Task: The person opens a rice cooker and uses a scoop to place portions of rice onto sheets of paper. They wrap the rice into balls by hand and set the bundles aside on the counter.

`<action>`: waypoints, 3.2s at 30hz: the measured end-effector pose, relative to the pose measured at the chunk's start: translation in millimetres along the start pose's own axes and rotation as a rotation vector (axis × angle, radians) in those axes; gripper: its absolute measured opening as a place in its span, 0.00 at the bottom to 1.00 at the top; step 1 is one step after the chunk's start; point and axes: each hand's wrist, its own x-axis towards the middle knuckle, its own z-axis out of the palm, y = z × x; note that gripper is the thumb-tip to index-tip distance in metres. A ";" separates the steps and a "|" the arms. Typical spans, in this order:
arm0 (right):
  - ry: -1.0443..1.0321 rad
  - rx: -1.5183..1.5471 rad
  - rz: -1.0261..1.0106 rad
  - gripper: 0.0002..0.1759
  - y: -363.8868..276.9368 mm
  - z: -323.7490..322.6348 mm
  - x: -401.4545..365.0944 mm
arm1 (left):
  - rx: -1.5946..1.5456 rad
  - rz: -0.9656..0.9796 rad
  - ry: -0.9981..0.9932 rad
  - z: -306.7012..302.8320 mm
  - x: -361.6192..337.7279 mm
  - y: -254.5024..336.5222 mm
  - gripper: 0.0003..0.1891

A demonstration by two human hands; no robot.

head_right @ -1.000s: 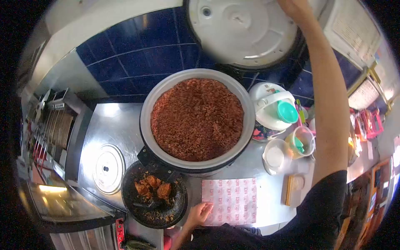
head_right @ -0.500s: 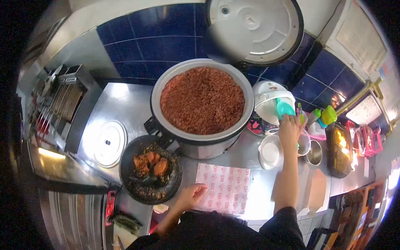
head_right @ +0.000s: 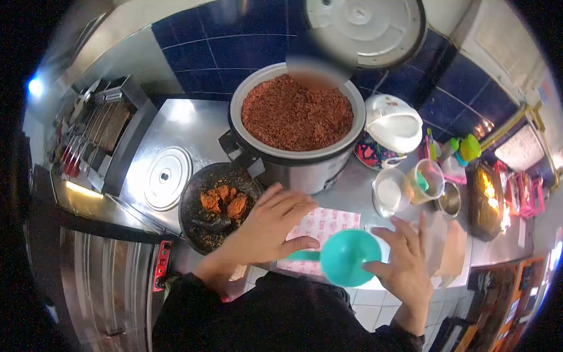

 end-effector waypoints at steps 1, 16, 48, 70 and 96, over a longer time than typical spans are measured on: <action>0.005 0.002 0.027 0.09 -4.3 2.3 -1.4 | -0.270 -0.035 -0.376 6.2 -5.5 -11.2 0.23; 0.362 0.941 0.451 0.64 63.9 200.6 86.4 | 0.399 -0.488 -0.249 0.2 135.8 -116.1 0.19; 0.170 0.931 0.483 0.66 57.9 227.3 102.1 | 0.385 -0.262 -0.727 69.4 165.1 -172.2 0.13; 0.160 0.902 0.477 0.62 58.2 222.8 102.8 | -0.035 -0.192 -1.003 40.0 152.4 -183.0 0.15; -0.285 0.542 1.257 0.26 13.8 315.6 -135.6 | -1.174 -1.387 -0.439 136.8 -147.8 23.7 0.16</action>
